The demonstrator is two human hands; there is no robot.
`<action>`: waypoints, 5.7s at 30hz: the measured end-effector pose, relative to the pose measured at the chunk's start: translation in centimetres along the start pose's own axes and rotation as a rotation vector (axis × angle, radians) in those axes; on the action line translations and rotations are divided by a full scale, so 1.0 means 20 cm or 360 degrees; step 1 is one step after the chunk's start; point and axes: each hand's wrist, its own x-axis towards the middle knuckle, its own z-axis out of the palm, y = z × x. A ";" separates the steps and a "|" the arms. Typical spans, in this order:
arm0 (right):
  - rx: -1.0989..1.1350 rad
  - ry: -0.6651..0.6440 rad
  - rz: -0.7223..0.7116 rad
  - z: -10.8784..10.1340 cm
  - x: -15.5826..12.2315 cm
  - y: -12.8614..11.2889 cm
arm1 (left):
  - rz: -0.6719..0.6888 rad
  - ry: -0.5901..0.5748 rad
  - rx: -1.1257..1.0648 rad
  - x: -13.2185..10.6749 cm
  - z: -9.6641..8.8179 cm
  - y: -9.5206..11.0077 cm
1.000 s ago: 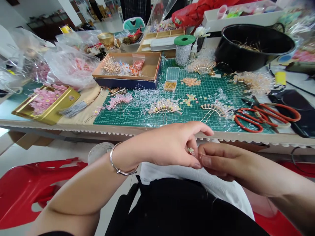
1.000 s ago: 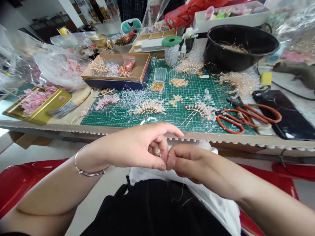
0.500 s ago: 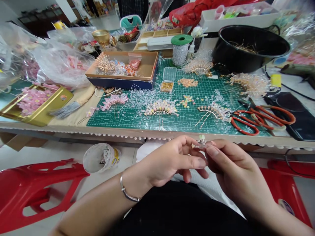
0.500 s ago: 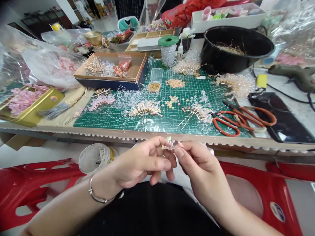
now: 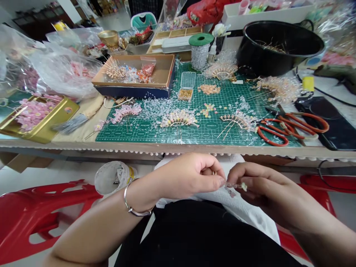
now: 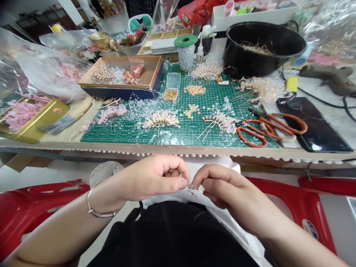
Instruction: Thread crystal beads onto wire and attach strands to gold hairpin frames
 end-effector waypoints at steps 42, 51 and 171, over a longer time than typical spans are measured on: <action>0.0861 0.0092 -0.0068 0.08 0.06 0.07 | -0.0118 -0.0152 -0.1007 0.00 0.09 -0.12; 0.0534 -0.0213 0.0134 0.03 0.02 0.05 | -0.0008 0.0109 -0.0193 0.02 0.05 -0.03; 0.1206 -0.0040 0.0331 0.16 0.04 -0.07 | 0.0642 0.0483 0.0587 -0.06 0.11 -0.16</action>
